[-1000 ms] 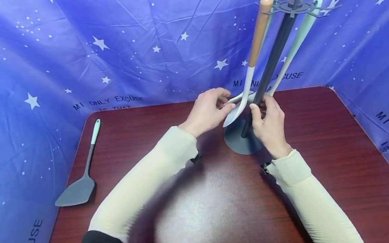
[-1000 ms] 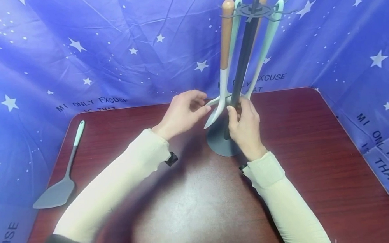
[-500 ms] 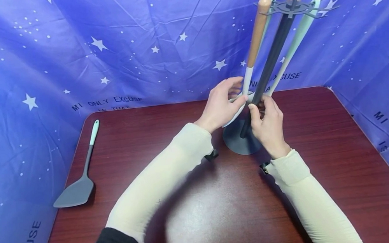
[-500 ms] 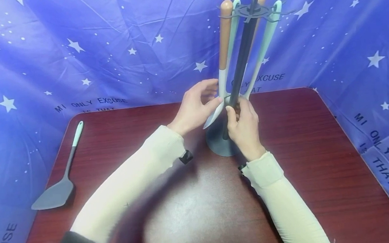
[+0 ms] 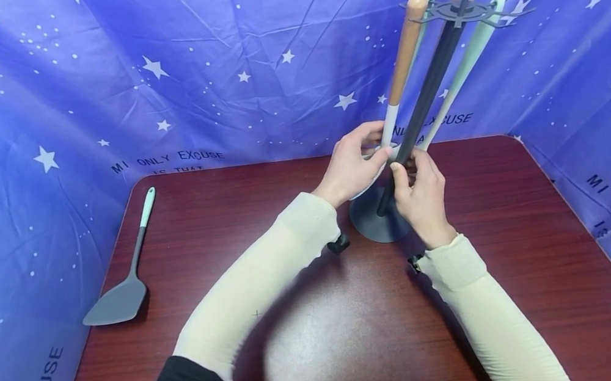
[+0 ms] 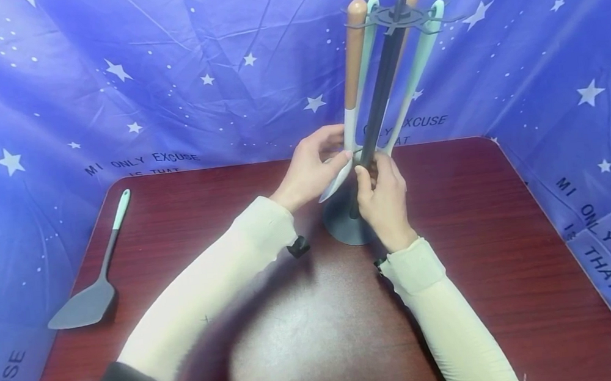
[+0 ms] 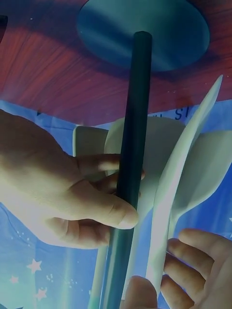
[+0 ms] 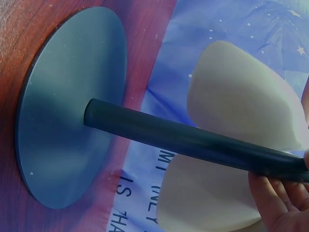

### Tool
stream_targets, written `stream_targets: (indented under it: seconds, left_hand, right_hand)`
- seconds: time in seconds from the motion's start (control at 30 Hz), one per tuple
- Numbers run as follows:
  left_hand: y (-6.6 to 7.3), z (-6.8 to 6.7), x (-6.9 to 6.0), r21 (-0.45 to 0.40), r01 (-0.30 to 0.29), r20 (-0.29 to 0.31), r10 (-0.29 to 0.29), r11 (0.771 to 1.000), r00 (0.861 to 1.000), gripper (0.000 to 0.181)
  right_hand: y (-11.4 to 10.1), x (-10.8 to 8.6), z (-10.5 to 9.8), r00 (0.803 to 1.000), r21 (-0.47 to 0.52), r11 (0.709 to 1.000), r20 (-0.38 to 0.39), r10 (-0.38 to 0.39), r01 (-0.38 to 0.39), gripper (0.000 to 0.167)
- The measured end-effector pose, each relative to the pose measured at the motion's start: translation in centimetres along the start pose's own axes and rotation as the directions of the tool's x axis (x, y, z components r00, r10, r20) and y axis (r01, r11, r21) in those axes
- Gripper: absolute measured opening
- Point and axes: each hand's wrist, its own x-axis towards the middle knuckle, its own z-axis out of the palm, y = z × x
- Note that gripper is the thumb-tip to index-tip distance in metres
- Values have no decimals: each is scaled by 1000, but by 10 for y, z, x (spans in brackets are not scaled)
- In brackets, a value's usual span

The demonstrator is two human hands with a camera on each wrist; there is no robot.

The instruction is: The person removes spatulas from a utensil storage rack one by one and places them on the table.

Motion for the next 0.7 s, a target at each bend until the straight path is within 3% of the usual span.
stream_targets:
  seconds: [0.2, 0.5, 0.7]
  left_hand:
    - [1, -2, -2, -21, 7, 11, -7, 1000, 1000, 38]
    - [5, -7, -5, 15, -8, 50, 7, 1000, 999, 25]
    - [6, -9, -8, -22, 9, 63, -8, 1000, 998, 22]
  right_hand:
    - [-1, 0, 0, 1000, 3, 1000, -5, -6, 6, 21]
    - [-3, 0, -1, 1000, 6, 1000, -4, 1, -1, 20]
    - [-2, 0, 0, 1000, 6, 1000, -4, 1, -1, 20]
